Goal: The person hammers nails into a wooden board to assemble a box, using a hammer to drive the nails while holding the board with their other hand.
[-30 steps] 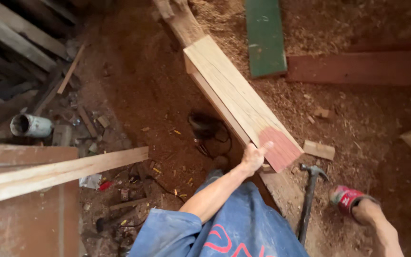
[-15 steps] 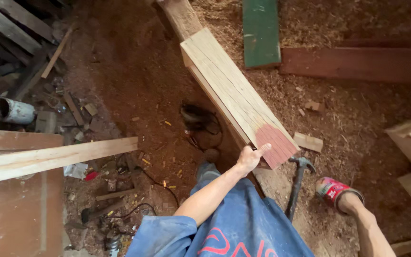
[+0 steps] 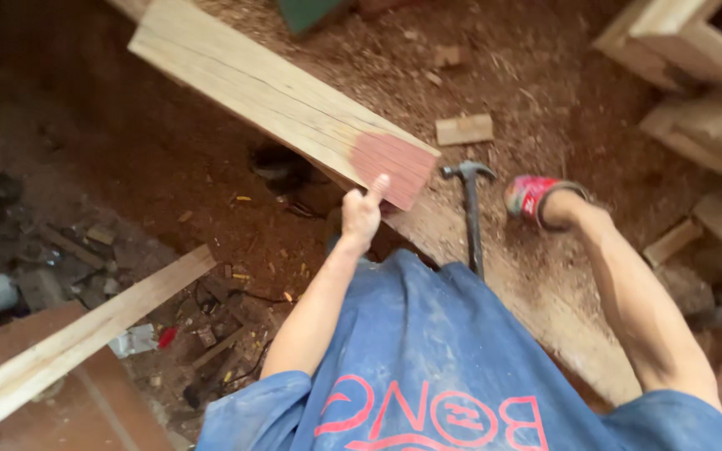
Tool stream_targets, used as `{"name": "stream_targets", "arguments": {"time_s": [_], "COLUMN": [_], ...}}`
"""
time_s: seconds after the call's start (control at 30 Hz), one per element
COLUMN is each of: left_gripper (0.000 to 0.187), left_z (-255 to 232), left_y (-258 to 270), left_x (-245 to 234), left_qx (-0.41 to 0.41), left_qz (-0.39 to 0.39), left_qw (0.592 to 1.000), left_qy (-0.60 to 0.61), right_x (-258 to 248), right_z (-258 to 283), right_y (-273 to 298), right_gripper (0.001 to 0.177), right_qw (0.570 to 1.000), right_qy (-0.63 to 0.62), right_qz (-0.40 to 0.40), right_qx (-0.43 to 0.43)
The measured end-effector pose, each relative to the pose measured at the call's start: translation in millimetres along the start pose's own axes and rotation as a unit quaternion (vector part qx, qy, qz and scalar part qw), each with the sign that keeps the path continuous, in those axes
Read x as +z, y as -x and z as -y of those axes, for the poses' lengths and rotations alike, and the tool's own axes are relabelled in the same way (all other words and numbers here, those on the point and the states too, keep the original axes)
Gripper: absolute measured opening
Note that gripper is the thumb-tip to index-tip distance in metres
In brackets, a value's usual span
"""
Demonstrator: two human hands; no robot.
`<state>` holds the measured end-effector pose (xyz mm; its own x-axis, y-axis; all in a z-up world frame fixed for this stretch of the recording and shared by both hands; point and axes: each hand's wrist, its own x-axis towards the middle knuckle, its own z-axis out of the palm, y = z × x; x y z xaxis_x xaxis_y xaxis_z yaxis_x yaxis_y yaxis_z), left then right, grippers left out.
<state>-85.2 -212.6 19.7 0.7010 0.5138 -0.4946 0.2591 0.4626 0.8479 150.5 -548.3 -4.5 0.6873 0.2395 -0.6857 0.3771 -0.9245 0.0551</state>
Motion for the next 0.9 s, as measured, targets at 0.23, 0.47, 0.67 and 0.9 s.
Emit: {"name": "stream_targets", "arguments": {"time_s": [0.23,0.47,0.67,0.9], "left_gripper": [0.052,0.054,0.031,0.024], "left_z": [-14,-3,33,51], "left_y": [7,20,99,102], "left_x": [-2,1,29,48], "left_qx": [-0.028,0.005,0.037,0.002], "left_qz": [0.053,-0.089,0.063,0.168], "left_qw": [0.998,0.993,0.987,0.982], "left_qy": [0.026,-0.073,-0.144,-0.087], "right_x": [-11,-44,-13,85], "right_z": [-5,-13,68,142], "right_y": [13,90,183,181], "right_gripper": [0.018,0.020,0.021,0.019], "right_qw": [0.963,0.987,0.830,0.643], "right_qy": [-0.180,-0.142,-0.548,-0.755], "right_qz": [0.005,-0.055,-0.050,0.053], "right_qx": [-0.198,-0.045,-0.094,-0.121]}}
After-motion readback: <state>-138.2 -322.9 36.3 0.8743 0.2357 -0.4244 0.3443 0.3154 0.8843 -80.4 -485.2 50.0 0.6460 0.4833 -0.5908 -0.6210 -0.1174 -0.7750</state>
